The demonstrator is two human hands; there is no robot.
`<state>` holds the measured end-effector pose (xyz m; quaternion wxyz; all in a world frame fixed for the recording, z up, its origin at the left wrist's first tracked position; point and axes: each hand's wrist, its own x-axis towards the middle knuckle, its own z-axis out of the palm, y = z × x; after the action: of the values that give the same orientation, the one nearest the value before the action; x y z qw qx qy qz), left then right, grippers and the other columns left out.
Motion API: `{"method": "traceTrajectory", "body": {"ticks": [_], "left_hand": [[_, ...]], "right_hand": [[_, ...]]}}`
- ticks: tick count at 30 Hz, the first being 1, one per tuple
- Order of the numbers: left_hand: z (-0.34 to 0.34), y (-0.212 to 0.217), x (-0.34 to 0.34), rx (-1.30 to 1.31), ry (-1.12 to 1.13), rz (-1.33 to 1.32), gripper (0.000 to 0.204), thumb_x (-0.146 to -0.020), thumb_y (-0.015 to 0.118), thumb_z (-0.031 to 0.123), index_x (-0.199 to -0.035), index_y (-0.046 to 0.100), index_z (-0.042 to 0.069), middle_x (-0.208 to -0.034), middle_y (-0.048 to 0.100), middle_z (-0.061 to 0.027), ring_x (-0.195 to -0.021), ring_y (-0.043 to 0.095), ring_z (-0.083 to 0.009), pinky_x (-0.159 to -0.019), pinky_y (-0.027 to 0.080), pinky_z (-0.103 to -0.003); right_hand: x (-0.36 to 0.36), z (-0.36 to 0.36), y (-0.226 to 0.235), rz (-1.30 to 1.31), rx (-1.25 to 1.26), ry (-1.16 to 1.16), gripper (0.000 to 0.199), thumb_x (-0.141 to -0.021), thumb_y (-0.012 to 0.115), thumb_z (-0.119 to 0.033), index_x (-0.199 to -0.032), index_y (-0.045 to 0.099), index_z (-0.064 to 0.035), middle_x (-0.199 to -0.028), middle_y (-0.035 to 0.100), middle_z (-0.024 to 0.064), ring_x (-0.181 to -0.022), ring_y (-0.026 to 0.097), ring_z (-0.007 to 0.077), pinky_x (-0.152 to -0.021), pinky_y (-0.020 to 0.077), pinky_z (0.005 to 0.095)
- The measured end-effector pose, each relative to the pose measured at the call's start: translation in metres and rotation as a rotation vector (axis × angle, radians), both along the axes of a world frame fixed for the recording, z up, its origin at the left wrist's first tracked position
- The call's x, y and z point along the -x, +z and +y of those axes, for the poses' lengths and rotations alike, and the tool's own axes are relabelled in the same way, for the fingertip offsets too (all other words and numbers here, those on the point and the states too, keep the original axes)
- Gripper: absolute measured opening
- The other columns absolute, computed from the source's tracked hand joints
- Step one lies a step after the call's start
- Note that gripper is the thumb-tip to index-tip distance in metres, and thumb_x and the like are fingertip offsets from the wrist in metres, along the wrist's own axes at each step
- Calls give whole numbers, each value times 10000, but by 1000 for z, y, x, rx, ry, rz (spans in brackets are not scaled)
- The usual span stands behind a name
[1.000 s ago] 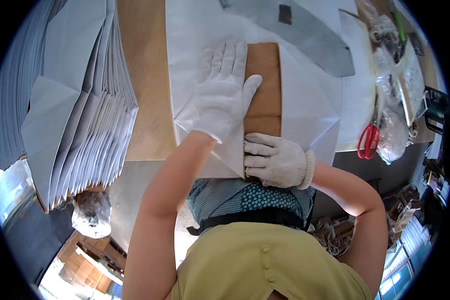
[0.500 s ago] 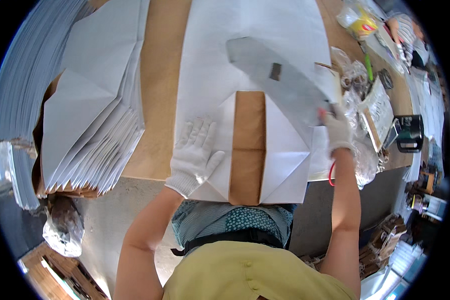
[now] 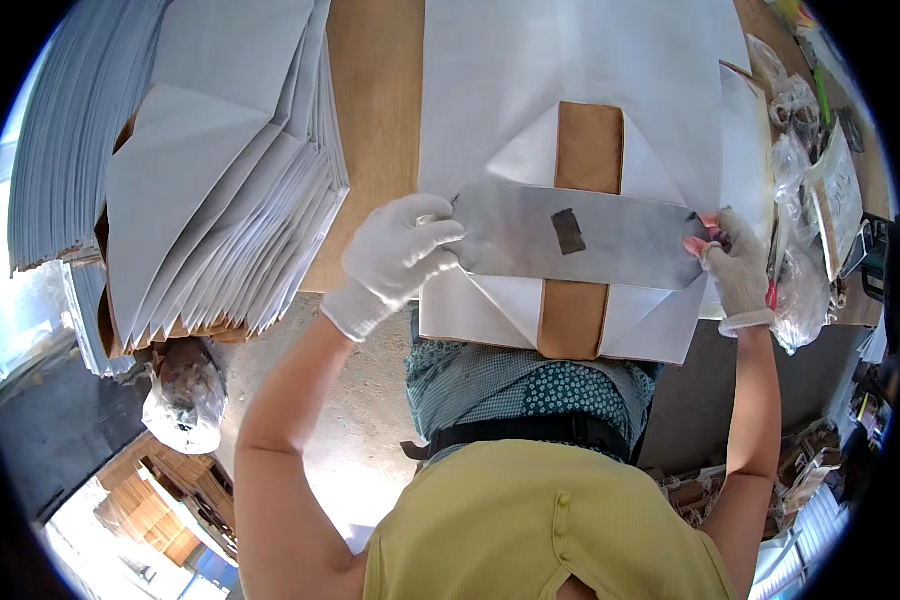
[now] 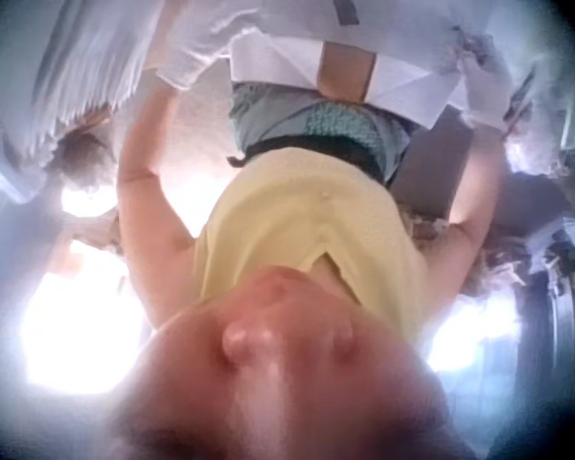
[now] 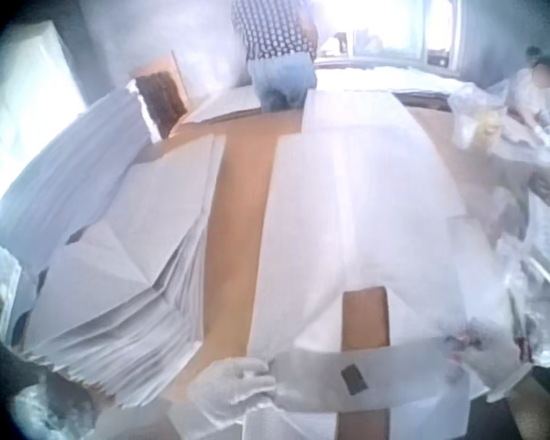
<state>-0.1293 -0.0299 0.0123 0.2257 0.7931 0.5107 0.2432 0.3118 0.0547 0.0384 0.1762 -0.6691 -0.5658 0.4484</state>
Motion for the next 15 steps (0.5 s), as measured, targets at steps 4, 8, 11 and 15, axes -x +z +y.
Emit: {"method": "traceTrajectory", "body": {"ticks": [4,8,11,15], "left_hand": [[18,-4,12,-34,-173,-84,314,-751,884,172,-1002,728,67,-1044,711,-118,-848,712,-280,-732,578,-383],[18,-4,14,-32,-207,-103,268,-770,868,128,-967,703,52,-995,707,-112,-824,710,-286,-725,583,-382],[14,1,6,-87,-241,103,305,-748,856,67,-1011,703,59,-948,693,-105,-825,705,-293,-733,592,-381],[5,29,-38,-140,-234,289,355,-724,831,186,-991,655,33,-1034,656,-82,-1045,669,-309,-932,560,-459]], "right_hand": [[-5,0,-18,-216,-150,80,292,-847,750,-55,-1115,683,39,-956,676,105,-864,661,188,-765,525,330],[7,-5,-16,-483,-406,287,270,-821,789,-101,-1064,696,-26,-959,699,132,-896,672,289,-793,525,412],[17,7,-1,-661,-502,557,244,-807,800,-119,-1014,682,-69,-959,713,131,-928,680,336,-813,522,457],[31,34,5,-665,-429,679,221,-803,795,-116,-981,664,-101,-896,712,132,-964,694,351,-834,527,476]]}}
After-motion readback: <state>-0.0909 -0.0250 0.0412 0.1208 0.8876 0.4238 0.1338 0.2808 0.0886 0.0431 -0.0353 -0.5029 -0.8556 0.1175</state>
